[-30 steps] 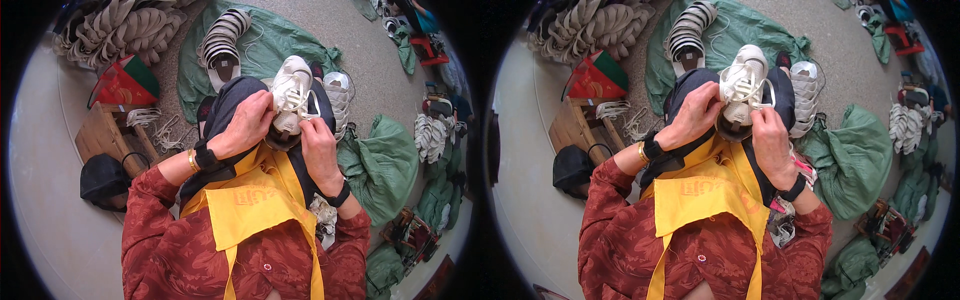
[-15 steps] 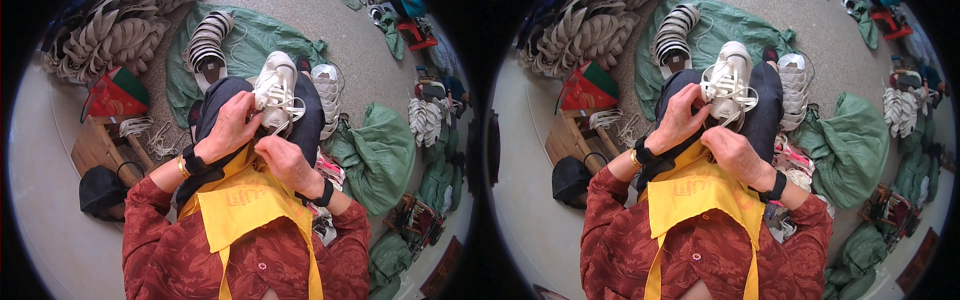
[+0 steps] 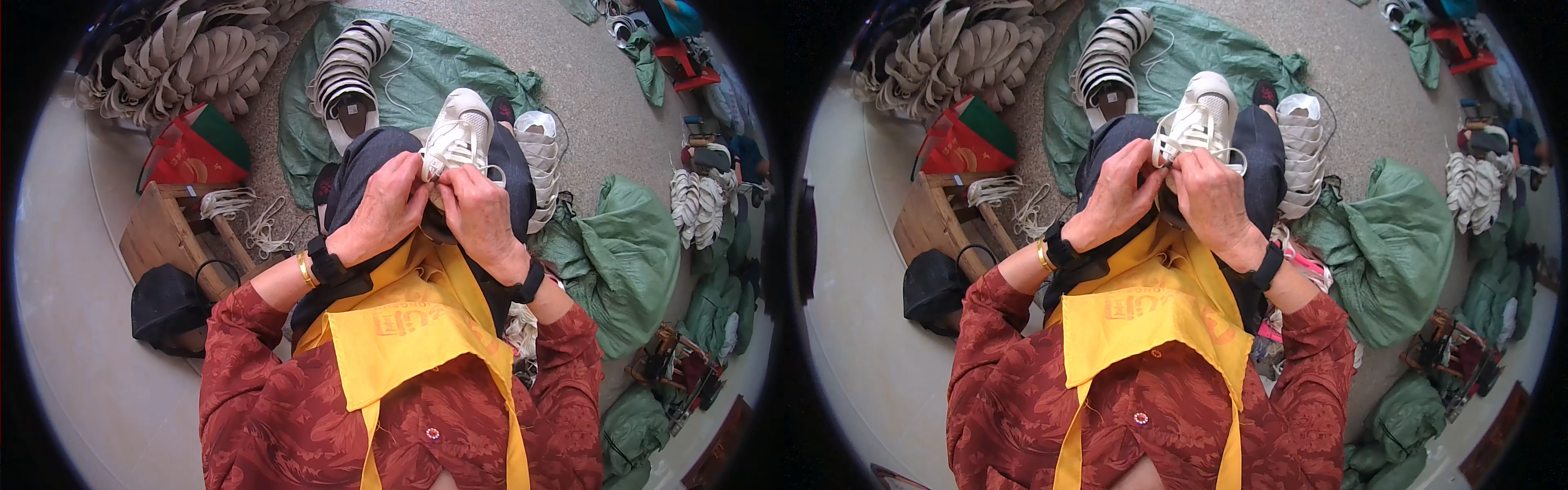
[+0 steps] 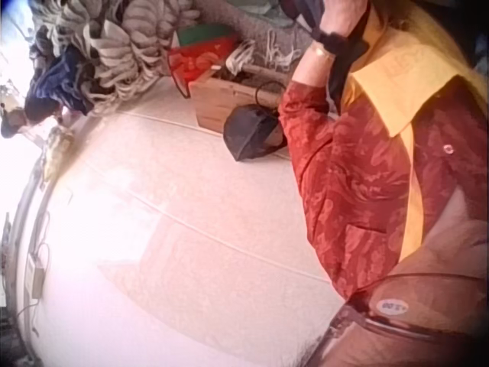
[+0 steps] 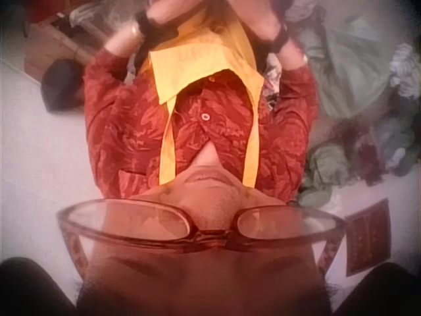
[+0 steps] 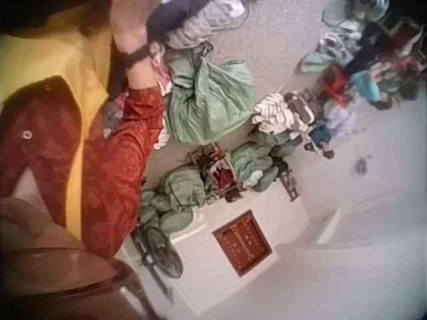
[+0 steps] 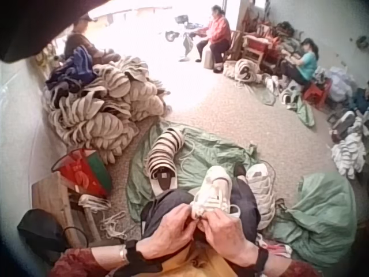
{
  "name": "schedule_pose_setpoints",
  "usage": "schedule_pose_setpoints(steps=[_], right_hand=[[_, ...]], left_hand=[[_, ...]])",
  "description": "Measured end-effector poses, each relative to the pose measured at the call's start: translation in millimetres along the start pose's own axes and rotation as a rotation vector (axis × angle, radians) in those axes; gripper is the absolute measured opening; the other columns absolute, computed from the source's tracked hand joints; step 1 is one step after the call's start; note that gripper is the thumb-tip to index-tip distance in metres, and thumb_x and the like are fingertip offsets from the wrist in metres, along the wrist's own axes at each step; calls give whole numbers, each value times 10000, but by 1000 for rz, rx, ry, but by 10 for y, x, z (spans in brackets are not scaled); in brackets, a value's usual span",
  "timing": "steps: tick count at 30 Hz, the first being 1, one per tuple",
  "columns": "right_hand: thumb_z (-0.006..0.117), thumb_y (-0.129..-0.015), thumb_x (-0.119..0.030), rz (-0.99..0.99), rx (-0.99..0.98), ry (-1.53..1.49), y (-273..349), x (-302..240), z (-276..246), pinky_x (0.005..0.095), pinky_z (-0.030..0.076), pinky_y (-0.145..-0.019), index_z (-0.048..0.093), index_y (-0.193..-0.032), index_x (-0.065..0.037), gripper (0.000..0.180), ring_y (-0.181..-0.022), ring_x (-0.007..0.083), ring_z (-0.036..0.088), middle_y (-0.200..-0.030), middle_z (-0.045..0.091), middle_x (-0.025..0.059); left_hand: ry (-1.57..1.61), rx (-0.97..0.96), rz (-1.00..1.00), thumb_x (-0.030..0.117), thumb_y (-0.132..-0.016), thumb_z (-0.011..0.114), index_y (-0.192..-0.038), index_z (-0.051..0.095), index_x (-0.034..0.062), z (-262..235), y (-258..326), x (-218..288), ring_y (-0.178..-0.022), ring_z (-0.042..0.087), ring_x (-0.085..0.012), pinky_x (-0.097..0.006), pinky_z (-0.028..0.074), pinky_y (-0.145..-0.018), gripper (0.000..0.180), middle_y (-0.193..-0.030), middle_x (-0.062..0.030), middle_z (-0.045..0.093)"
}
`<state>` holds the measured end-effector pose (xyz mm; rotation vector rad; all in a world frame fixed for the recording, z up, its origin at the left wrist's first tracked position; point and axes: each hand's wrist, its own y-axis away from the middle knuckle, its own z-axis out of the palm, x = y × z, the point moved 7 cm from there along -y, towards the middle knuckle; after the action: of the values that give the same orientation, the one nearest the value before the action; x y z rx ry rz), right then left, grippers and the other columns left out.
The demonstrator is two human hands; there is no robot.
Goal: Lacing various white shoes while sitting on the floor.
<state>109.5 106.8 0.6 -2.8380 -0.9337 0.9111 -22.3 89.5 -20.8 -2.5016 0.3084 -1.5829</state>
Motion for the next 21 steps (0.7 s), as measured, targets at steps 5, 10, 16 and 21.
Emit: schedule_pose_setpoints(steps=[5, 10, 16, 21], right_hand=[[648, -886, -38, 76, -94, 57, 93, -38, -105, 442, 525, -691, 589, -914, -17, 69, -807, 361, 663, -870, 620, 157], [655, -873, -17, 145, -219, -159, 522, 19, -244, 459, 490, -660, 584, -902, -3, 78, -768, 372, 639, -831, 607, 163], [687, -887, -23, 212, -219, -268, 855, 76, -324, 389, 488, -600, 624, -922, 3, 76, -673, 290, 639, -800, 619, 127], [695, -939, -59, 541, 40, -432, 711, 527, -422, 266, 490, -519, 639, -1074, 18, 165, -611, 94, 620, -818, 677, 62]], left_hand=[[22, -3, 9, -51, -843, 640, -953, 522, -24, 26, 16, -2, -816, 564, -383, -431, 466, -708, 164, -886, -183, 539], [-20, 9, 37, -56, -838, 645, -936, 517, -13, 23, 30, 50, -799, 563, -360, -417, 464, -691, 167, -873, -165, 530], [4, 21, -51, 4, -884, 696, -920, 548, -19, 39, 15, 12, -683, 584, -196, -314, 473, -614, 154, -834, -101, 549], [46, 0, -195, 89, -941, 691, -912, 555, -21, 35, -56, -40, -662, 558, -112, -270, 453, -586, 178, -753, -62, 537]])
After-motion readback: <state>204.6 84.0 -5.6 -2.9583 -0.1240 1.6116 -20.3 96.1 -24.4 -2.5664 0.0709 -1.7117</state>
